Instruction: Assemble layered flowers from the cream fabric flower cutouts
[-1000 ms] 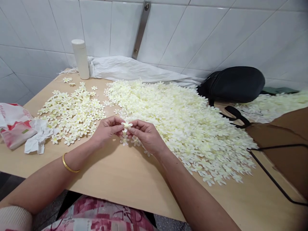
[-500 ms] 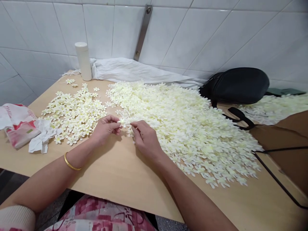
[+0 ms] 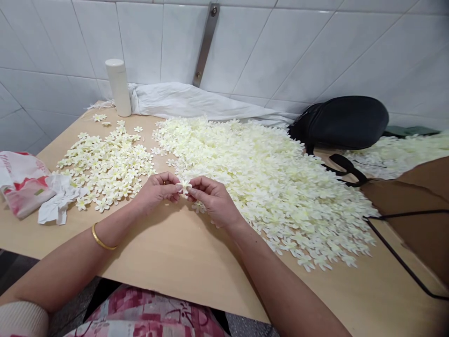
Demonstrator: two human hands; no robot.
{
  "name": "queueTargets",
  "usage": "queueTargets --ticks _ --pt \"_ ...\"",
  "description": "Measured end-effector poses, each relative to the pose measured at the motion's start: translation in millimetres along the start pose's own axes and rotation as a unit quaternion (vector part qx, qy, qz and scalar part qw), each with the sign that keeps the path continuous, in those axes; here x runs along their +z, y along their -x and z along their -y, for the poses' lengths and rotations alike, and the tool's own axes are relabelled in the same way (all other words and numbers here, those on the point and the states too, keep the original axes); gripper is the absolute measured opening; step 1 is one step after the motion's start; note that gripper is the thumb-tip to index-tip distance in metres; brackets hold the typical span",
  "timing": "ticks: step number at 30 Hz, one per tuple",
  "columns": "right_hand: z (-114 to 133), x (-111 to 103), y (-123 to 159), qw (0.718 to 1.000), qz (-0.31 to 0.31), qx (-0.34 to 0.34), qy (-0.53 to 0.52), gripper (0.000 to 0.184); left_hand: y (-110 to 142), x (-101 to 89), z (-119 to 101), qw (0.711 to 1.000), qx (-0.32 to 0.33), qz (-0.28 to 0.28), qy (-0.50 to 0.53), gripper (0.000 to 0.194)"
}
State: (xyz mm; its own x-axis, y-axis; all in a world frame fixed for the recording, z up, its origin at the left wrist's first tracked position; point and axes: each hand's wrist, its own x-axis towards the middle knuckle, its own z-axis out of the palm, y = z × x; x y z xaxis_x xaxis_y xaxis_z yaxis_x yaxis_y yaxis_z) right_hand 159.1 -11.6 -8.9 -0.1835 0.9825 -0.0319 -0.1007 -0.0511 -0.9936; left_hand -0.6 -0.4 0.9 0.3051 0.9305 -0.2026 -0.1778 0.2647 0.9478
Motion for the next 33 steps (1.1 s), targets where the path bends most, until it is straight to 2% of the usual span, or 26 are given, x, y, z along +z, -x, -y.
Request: queueTargets --ticks 6,9,12,14,16,18,20,24,27,30,33 --pt "1.3 -2.3 0.7 0.996 0.045 0.034 -0.064 0.03 1.8 0.0 -5.2 1.0 0.016 0.009 -0.015 0.021" --pt "3.5 -3.0 0.7 0.996 0.052 0.037 -0.062 0.031 2.8 0.3 -6.5 0.999 0.02 0.016 -0.028 0.021" --pt "5.7 -1.5 1.2 0.998 0.042 0.034 -0.029 0.031 4.5 2.9 -4.7 0.997 0.041 0.005 -0.066 0.018" --pt "6.7 2.0 2.7 0.999 0.023 0.022 0.02 0.028 6.7 6.6 -1.0 0.99 0.074 -0.026 -0.117 0.015" --pt "6.8 7.8 5.3 0.994 -0.018 -0.019 0.105 0.022 9.3 11.0 4.0 0.973 0.126 -0.068 -0.178 0.014" --pt "5.8 14.7 8.3 0.972 -0.072 -0.083 0.205 0.017 11.5 15.0 8.8 0.954 0.177 -0.1 -0.222 0.014" --pt "3.7 20.7 10.7 0.935 -0.119 -0.154 0.295 0.013 12.2 17.9 11.8 0.945 0.201 -0.115 -0.232 0.013" --pt "-0.8 22.3 10.9 0.852 -0.17 -0.286 0.404 0.014 10.8 22.1 10.2 0.961 0.202 -0.11 -0.154 0.01" --pt "-3.4 15.1 7.9 0.811 -0.175 -0.344 0.44 0.018 9.4 23.4 5.7 0.983 0.162 -0.071 -0.055 0.008" --pt "-6.3 8.7 4.5 0.781 -0.15 -0.393 0.462 0.021 6.7 20.7 2.6 0.993 0.116 -0.032 0.02 0.02" --pt "-9.9 6.5 2.2 0.75 -0.117 -0.439 0.481 0.023 2.9 15.0 1.6 0.993 0.087 -0.038 0.074 0.028"
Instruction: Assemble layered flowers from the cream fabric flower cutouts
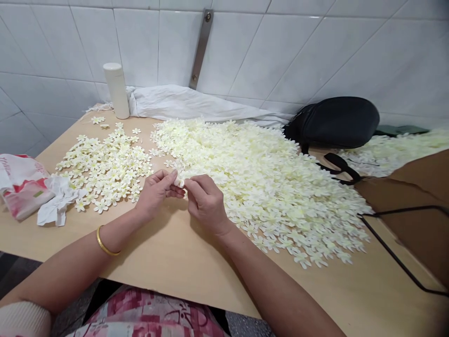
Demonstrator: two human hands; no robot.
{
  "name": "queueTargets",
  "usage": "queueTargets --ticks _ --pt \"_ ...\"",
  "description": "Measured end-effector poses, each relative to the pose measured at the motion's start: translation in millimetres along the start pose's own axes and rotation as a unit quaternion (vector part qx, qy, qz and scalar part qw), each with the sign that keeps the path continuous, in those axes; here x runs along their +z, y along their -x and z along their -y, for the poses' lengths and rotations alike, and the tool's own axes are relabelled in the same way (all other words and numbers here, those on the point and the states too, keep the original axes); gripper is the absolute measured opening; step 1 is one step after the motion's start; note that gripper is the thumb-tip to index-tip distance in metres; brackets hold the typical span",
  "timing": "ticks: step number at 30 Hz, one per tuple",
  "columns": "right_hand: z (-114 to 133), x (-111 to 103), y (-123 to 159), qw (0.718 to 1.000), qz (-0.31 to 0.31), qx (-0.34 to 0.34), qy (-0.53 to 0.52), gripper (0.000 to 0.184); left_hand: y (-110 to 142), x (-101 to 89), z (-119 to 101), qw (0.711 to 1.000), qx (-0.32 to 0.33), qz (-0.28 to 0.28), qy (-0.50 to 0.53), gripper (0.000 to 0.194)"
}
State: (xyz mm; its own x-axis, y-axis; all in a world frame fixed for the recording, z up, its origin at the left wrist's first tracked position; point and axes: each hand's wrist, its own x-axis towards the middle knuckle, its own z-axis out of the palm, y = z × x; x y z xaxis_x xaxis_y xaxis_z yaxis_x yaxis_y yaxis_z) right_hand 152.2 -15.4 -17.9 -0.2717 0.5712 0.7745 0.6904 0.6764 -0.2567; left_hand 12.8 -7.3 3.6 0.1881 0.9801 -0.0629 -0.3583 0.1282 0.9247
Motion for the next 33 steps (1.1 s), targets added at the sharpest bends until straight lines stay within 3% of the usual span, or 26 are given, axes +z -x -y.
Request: queueTargets --ticks 3,9,13,17,22,28,33 --pt "-1.0 2.2 1.6 1.0 0.014 -0.017 0.001 0.024 -2.7 -5.0 -0.1 1.0 -0.016 0.001 0.007 0.029" --pt "1.8 3.3 1.3 0.999 -0.008 0.034 -0.04 0.022 -1.2 -5.4 -0.1 0.999 -0.047 0.014 0.019 0.027" --pt "4.8 2.1 -1.5 0.997 -0.039 0.042 -0.05 0.018 -0.6 -4.3 -0.9 0.998 -0.043 0.03 0.037 0.025" --pt "6.3 -1.1 -3.5 0.993 -0.013 0.063 -0.098 0.018 -0.5 -6.1 -5.6 0.999 0.003 0.008 -0.042 0.023" --pt "7.8 -6.1 -5.3 0.961 0.019 0.172 -0.217 0.019 2.7 -4.6 -14.0 0.986 0.073 -0.029 -0.144 0.021" --pt "16.2 -7.3 -7.4 0.924 0.077 0.255 -0.273 0.027 9.3 -2.0 -6.9 0.968 0.142 -0.02 -0.205 0.039" --pt "21.9 -11.6 -9.9 0.886 0.083 0.318 -0.327 0.028 13.3 -4.4 -3.3 0.943 0.186 0.001 -0.276 0.05"
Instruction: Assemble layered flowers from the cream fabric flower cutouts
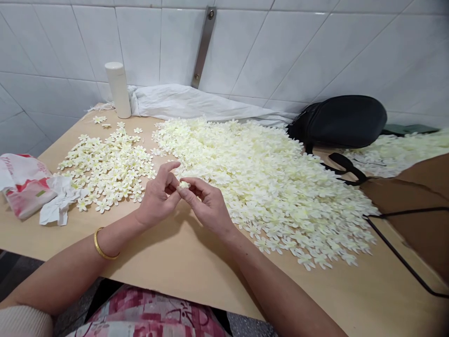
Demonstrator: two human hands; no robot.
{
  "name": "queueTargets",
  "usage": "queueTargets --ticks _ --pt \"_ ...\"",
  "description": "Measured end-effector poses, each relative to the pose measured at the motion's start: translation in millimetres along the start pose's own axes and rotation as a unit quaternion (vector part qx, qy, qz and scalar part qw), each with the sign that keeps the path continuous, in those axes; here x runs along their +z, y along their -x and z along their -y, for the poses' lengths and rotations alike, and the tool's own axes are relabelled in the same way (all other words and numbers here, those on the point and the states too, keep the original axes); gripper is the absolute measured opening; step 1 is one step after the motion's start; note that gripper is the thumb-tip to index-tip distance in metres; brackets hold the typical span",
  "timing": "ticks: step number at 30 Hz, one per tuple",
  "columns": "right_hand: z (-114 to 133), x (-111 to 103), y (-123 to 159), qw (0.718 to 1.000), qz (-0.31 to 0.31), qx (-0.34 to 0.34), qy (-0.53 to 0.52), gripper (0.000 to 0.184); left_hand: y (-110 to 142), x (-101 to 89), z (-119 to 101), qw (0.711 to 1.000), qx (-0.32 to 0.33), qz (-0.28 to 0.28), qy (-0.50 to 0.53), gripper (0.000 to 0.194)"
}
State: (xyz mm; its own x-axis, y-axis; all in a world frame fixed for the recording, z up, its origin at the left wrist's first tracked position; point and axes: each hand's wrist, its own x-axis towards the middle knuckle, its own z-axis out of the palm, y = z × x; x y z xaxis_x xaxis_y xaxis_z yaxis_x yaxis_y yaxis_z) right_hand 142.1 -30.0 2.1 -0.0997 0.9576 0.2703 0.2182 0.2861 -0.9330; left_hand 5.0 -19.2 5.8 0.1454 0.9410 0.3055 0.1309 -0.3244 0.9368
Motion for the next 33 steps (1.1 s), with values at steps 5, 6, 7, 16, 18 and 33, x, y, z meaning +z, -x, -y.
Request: queueTargets --ticks 5,6,7,16,18,33 --pt "4.9 -0.9 0.3 0.997 0.007 0.042 -0.059 0.025 0.4 -0.4 -2.1 0.999 0.025 0.007 -0.035 0.052" --pt "5.4 -0.6 0.4 0.996 0.009 0.05 -0.072 0.026 0.2 0.0 -2.2 0.998 0.04 0.01 -0.049 0.052" --pt "5.8 -0.3 0.5 0.995 0.011 0.058 -0.083 0.028 0.0 0.6 -1.8 0.996 0.058 0.014 -0.065 0.051" --pt "7.0 -3.6 1.0 0.993 0.037 0.066 -0.094 0.028 -3.6 1.2 20.6 0.949 0.259 0.033 -0.177 0.065" --pt "6.4 -4.6 1.2 0.993 0.043 0.069 -0.091 0.027 -6.1 -2.2 22.6 0.951 0.237 0.029 -0.197 0.069" --pt "-12.3 -4.6 -0.7 0.97 -0.045 -0.156 0.179 0.012 -20.2 -23.9 19.4 0.958 0.06 0.151 -0.238 0.052"
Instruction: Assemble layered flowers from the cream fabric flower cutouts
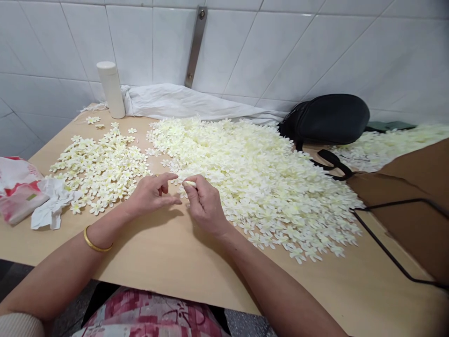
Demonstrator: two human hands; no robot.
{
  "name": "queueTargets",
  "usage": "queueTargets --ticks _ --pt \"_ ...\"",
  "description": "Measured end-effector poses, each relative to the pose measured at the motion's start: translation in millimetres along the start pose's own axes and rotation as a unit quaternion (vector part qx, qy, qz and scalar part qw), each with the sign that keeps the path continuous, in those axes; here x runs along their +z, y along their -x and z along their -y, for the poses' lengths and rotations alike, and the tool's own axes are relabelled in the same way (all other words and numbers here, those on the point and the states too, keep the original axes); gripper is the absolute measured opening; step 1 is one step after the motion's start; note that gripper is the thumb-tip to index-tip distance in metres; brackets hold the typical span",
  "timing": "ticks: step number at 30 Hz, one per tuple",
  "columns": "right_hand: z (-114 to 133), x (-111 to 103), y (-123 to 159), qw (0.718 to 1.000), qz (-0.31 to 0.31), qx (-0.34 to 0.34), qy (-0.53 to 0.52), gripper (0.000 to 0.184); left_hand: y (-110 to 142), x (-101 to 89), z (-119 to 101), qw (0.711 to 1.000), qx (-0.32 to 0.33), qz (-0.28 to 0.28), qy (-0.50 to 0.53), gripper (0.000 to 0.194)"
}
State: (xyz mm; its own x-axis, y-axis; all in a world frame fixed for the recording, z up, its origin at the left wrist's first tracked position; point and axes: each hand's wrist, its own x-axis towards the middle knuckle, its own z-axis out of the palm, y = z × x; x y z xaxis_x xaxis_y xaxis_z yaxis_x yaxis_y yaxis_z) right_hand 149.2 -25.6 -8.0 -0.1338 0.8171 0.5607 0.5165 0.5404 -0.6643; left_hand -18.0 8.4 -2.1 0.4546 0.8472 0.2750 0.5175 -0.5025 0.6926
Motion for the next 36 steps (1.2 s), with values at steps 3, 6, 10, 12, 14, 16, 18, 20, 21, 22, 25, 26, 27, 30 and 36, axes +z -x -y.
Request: queueTargets --ticks 3,6,10,12,14,16,18,20,21,22,25,26,27,30,36 --pt "-0.4 0.1 0.0 0.997 -0.029 -0.054 0.043 0.016 0.8 3.1 -3.3 0.999 -0.015 -0.013 0.03 0.041" --pt "-2.8 1.2 -0.3 0.99 -0.058 -0.095 0.091 0.026 1.3 3.4 -9.3 0.993 -0.056 -0.04 0.097 0.027" --pt "-10.1 2.7 -2.5 0.961 -0.108 -0.156 0.202 0.031 1.4 2.5 -17.2 0.963 -0.137 -0.055 0.225 0.027" --pt "-12.9 4.0 -3.5 0.939 -0.116 -0.191 0.263 0.03 1.6 4.3 -19.7 0.942 -0.163 -0.054 0.289 0.028" --pt "-13.9 5.7 -4.0 0.923 -0.114 -0.212 0.301 0.03 2.1 8.1 -21.2 0.923 -0.174 -0.048 0.339 0.033" --pt "-13.3 7.3 -3.8 0.914 -0.113 -0.225 0.319 0.031 2.6 12.9 -21.9 0.912 -0.173 -0.033 0.37 0.04" --pt "-12.1 8.7 -3.0 0.909 -0.112 -0.233 0.327 0.03 3.2 16.8 -22.2 0.906 -0.162 -0.023 0.389 0.042" --pt "-11.5 9.4 -2.0 0.91 -0.101 -0.233 0.328 0.027 3.7 18.4 -22.3 0.906 -0.154 -0.019 0.393 0.038" --pt "-11.4 9.5 -1.5 0.914 -0.088 -0.23 0.322 0.025 4.0 18.1 -22.3 0.908 -0.153 -0.015 0.389 0.034" --pt "-11.6 9.3 -1.1 0.921 -0.069 -0.223 0.311 0.022 4.3 17.4 -22.2 0.911 -0.155 -0.008 0.383 0.031" --pt "-11.8 6.4 -0.7 0.955 0.008 -0.171 0.243 0.013 4.7 13.4 -21.6 0.918 -0.165 0.016 0.36 0.028" --pt "-11.4 4.5 -1.1 0.966 0.032 -0.142 0.211 0.01 4.6 12.0 -21.3 0.921 -0.167 0.019 0.351 0.027" --pt "-10.6 2.3 -1.6 0.977 0.052 -0.108 0.175 0.008 4.5 10.9 -20.9 0.925 -0.168 0.018 0.339 0.027" --pt "-6.7 -5.0 -4.0 0.997 0.068 -0.009 0.048 0.012 4.1 8.8 -20.1 0.945 -0.164 0.009 0.284 0.027" --pt "1.1 -4.3 -4.1 0.994 0.051 0.051 -0.084 0.018 5.6 9.9 -19.0 0.984 -0.096 -0.018 0.149 0.042"
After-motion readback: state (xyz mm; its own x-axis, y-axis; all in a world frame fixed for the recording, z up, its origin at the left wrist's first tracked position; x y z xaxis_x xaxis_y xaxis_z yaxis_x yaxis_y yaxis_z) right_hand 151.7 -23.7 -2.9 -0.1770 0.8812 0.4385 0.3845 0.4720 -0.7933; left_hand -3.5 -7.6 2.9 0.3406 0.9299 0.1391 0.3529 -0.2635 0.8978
